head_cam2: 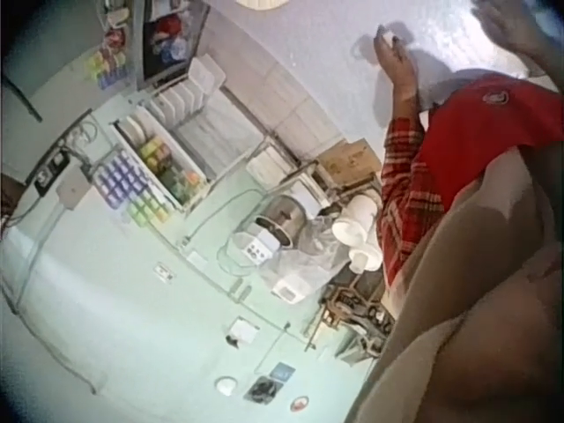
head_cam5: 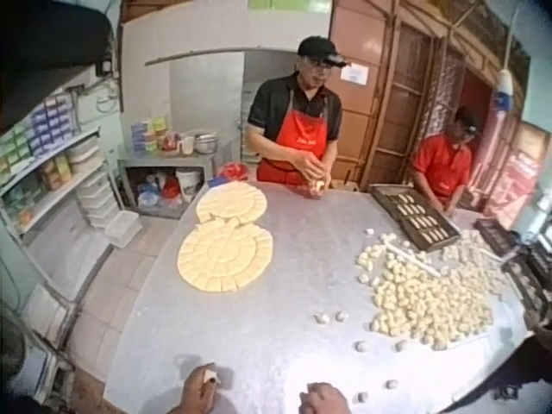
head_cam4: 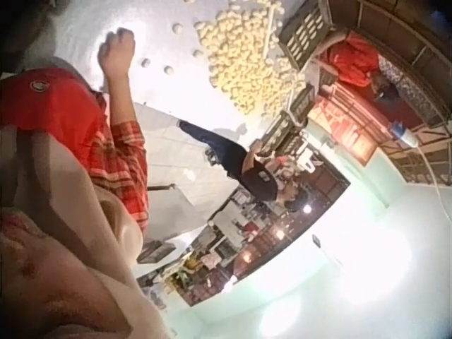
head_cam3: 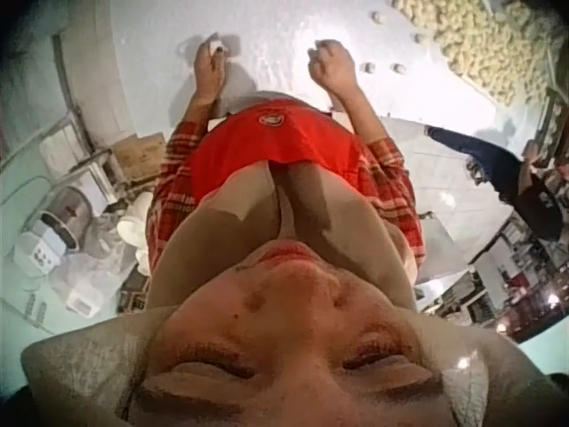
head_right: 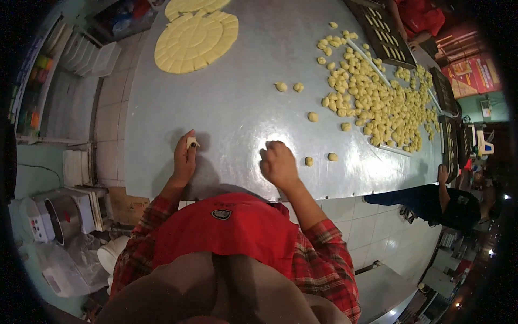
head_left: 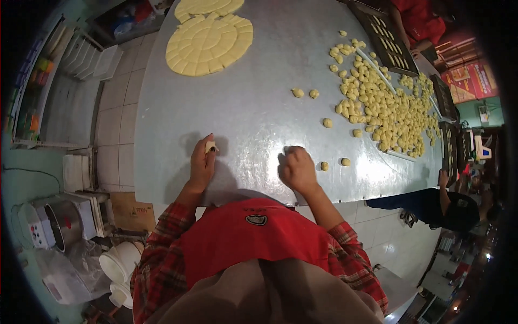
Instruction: Preparing and shaping small pieces of dough on a production table.
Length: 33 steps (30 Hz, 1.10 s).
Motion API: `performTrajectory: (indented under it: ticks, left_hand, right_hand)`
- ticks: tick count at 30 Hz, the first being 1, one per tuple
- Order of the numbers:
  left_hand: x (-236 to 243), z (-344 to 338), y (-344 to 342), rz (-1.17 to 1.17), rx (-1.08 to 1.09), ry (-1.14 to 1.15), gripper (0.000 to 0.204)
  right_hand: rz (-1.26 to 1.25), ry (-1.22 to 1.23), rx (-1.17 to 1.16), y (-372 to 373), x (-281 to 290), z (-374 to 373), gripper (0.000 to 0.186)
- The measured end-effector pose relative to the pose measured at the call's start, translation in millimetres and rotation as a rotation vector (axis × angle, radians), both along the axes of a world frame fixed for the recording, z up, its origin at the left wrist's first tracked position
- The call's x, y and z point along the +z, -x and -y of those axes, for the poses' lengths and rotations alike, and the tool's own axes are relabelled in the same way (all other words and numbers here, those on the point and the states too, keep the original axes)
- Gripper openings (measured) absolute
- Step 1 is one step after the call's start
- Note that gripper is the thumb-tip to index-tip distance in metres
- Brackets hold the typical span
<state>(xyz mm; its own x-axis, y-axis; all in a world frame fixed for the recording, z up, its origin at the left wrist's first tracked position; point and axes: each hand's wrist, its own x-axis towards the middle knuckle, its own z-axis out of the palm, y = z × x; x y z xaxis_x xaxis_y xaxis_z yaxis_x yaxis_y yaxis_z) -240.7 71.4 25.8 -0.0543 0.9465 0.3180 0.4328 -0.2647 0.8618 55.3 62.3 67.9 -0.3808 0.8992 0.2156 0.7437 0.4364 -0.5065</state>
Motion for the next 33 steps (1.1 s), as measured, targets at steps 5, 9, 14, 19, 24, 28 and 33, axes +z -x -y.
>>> performTrajectory:
  ticks: [5, 9, 14, 19, 24, 28, 33]
  left_hand:
    - [-17.3, -1.3, 6.2, 0.089, -0.055, 0.044, 0.033]
    - [-5.6, -1.4, 1.9, 0.196, -0.121, 0.145, 0.025]
    - [-14.9, -6.5, 4.1, 0.04, -0.027, -0.003, 0.016]
    - [-9.7, -4.1, -1.9, 0.166, 0.023, 0.146, 0.019]
    - [-19.9, -7.5, 1.8, 0.261, -0.02, 0.114, 0.022]
    - [-16.0, -12.2, 1.3, 0.092, 0.062, -0.081, 0.019]
    - [-5.9, -7.3, -42.7, 0.537, -0.047, 0.487, 0.031]
  right_hand:
    - [0.269, 0.129, 0.039, 18.7, -14.5, 3.6, 0.036]
    - [0.212, -0.113, -0.141, 32.2, -33.5, -81.2, 0.047]
    - [0.306, -0.076, -0.086, 3.7, -39.6, -51.7, 0.048]
    - [0.256, -0.024, 0.168, 55.3, -29.1, -15.4, 0.055]
    - [0.259, -0.109, -0.135, 29.1, -35.9, -93.2, 0.047]
    - [0.35, 0.032, -0.013, 6.9, -29.7, -23.0, 0.054]
    - [0.211, -0.081, 0.137, 25.9, -38.0, -27.5, 0.051]
